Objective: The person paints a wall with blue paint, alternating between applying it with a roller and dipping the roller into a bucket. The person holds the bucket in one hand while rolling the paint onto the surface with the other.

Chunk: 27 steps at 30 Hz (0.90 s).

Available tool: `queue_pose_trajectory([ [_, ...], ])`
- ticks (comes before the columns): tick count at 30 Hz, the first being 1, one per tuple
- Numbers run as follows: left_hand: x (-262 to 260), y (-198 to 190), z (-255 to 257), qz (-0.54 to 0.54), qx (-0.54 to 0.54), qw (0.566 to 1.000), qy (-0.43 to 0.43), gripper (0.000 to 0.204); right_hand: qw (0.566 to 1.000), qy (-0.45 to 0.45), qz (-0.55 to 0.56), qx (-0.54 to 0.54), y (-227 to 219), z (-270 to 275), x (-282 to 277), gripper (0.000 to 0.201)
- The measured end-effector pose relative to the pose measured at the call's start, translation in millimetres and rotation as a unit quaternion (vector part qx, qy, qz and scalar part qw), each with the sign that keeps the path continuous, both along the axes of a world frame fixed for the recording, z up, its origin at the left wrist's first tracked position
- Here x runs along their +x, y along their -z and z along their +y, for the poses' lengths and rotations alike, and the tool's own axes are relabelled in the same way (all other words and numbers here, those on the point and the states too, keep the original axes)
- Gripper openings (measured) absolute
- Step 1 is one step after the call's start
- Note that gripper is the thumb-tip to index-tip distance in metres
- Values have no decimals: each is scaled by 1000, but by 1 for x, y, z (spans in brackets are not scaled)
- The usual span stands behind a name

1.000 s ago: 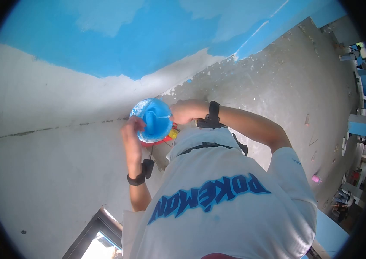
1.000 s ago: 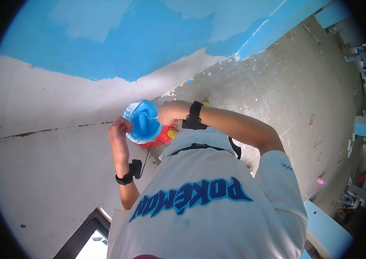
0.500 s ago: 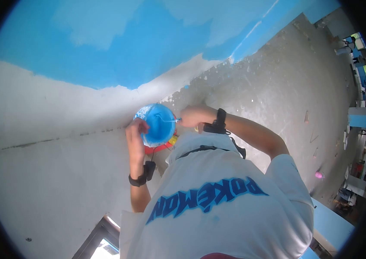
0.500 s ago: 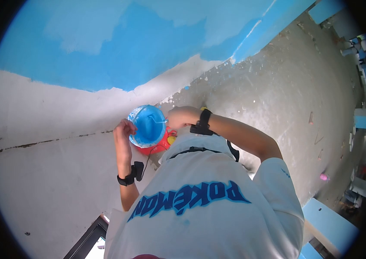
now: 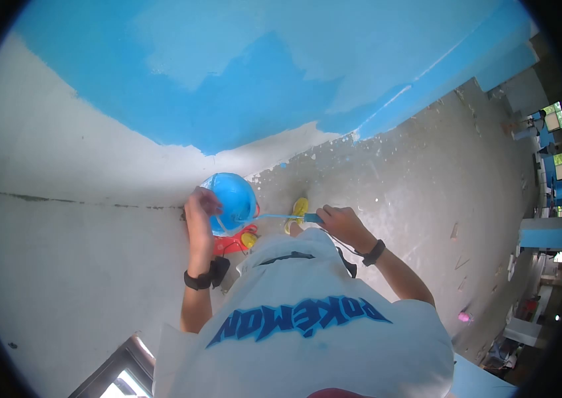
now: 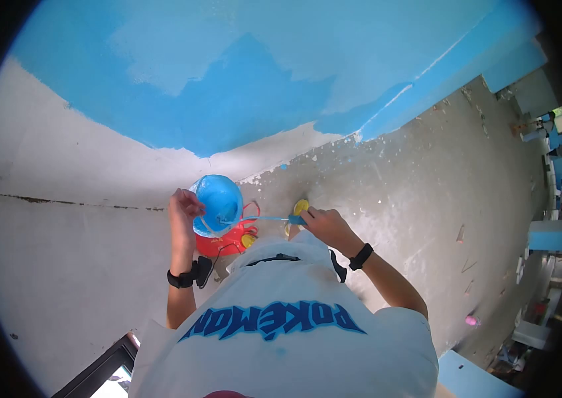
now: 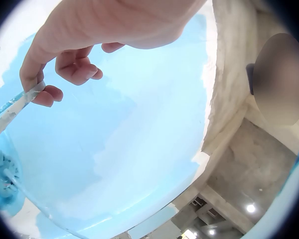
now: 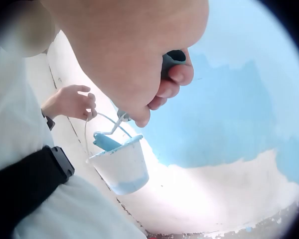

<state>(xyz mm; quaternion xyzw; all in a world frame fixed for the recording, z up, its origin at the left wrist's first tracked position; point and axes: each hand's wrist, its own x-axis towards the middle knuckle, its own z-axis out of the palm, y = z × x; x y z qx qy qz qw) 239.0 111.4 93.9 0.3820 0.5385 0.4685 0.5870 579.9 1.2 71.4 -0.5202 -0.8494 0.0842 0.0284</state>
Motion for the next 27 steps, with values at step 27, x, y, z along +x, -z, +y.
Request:
queue_pose_trajectory([
  [27,-56,14,-9,-80,-62,988,-115,45,993,18,65,95,25,17,-31,20],
])
